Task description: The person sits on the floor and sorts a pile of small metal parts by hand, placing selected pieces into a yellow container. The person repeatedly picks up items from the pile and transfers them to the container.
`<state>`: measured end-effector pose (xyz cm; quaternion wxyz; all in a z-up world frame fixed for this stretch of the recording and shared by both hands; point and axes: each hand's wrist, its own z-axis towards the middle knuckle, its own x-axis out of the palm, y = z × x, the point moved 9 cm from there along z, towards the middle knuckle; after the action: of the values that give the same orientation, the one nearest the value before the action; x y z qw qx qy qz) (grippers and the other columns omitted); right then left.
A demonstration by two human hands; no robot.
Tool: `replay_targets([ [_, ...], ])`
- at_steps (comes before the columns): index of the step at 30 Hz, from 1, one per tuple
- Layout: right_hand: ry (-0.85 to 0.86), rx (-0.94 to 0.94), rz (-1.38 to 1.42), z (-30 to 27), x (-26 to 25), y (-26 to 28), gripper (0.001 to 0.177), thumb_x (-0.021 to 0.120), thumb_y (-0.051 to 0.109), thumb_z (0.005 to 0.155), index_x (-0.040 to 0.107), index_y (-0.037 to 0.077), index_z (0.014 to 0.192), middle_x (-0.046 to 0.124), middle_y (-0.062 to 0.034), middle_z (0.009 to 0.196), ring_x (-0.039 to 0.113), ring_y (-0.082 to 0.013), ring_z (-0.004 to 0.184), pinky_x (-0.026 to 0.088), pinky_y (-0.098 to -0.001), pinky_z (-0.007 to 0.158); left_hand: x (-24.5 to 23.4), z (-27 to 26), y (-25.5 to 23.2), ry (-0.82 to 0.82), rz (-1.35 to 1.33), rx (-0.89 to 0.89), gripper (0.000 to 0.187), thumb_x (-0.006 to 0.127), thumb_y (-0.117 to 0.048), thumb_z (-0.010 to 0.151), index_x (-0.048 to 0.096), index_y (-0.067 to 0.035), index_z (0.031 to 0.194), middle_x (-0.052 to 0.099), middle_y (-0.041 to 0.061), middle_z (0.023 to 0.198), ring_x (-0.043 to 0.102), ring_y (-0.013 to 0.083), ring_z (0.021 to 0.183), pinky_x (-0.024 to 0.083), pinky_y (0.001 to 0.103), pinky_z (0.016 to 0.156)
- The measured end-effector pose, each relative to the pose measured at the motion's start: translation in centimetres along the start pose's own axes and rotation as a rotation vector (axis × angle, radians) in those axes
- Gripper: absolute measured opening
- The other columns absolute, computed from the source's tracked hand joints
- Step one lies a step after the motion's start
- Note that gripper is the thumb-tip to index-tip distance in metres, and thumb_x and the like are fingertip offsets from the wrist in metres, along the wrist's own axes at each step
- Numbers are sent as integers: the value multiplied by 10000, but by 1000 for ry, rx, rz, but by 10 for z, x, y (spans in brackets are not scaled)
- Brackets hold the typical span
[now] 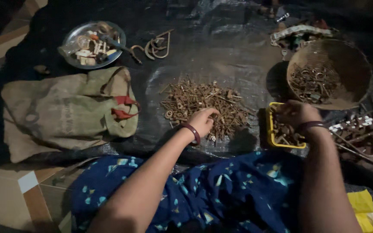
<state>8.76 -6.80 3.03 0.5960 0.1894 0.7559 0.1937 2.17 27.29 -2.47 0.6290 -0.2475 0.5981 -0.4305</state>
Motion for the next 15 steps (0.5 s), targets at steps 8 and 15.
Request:
replay_targets([
  [8, 72, 276, -50, -7, -16, -127, 375, 884, 276, 763, 812, 40, 1046, 797, -162, 941, 710, -295, 845, 564, -440, 760, 82, 38, -76, 107, 2, 85, 311, 583, -84, 906, 718, -112, 1184, 737, 175, 1152, 689, 354, 1074, 543, 439, 934],
  [15, 226, 360, -8, -14, 11, -114, 319, 833, 247, 754, 838, 19, 977, 809, -199, 911, 711, -317, 801, 582, -482, 744, 188, 66, -115, 244, -42, 133, 420, 564, -36, 854, 698, -107, 1246, 701, 205, 1237, 657, 385, 1170, 523, 438, 1011],
])
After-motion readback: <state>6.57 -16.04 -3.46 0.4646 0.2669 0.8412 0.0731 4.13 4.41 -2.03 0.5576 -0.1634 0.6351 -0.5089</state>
